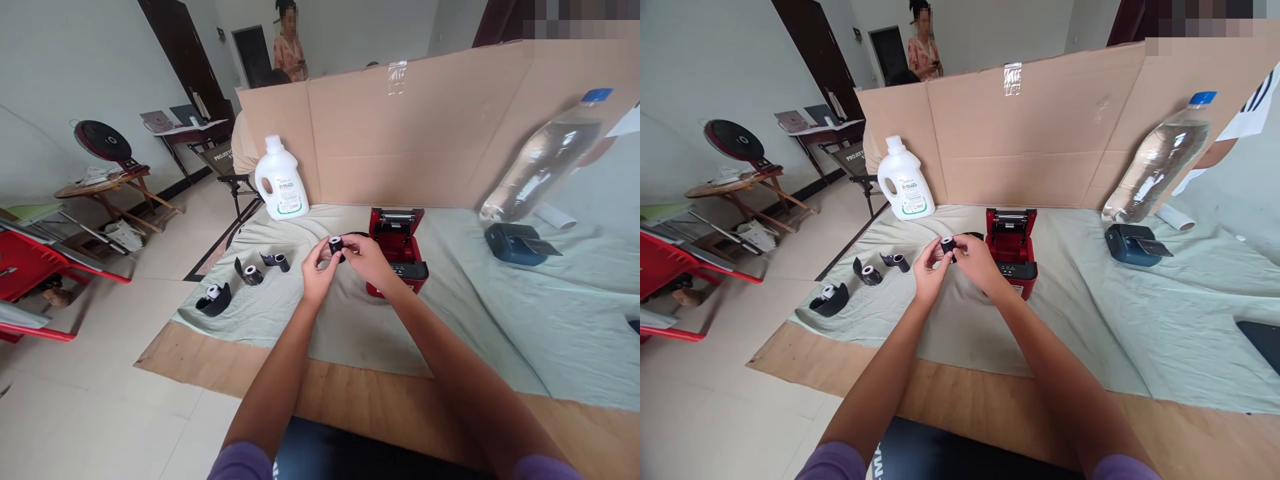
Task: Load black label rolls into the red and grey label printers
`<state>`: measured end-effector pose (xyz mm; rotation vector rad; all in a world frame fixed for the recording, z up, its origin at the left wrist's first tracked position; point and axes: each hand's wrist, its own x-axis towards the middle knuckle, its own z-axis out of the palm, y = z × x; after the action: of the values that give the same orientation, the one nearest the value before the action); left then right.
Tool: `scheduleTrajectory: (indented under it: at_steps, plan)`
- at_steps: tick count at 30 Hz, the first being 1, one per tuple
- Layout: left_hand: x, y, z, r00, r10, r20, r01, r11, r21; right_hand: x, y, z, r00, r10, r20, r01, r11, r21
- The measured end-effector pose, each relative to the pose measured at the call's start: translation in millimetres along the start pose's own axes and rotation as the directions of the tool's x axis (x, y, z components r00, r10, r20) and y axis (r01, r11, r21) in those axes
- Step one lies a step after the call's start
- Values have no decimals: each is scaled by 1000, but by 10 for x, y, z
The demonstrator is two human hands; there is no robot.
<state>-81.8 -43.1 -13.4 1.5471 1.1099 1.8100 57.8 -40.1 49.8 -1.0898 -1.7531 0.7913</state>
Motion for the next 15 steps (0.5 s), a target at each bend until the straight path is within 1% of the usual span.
scheduleTrajectory:
  at_steps: [5,7,9,12,15]
  plan:
    - [55,36,-61,998,40,41,-43,997,63,-53,-72,20,995,-67,73,73,994,-80]
    - [116,51,-116,997,66,49,-70,994,83,-68,-94,39,997,-64,51,68,994,-82]
    - [194,49,-204,996,62,61,-69,991,112,-73,-118,46,998,-57,-14,55,995,-81]
    - [288,22,-414,999,-17,47,8,985,174,-77,-167,30,994,-73,-84,67,995,-73]
    - [280,9,-709,987,-155,-28,158,973,169,-120,-222,68,986,-110,-127,104,993,-49]
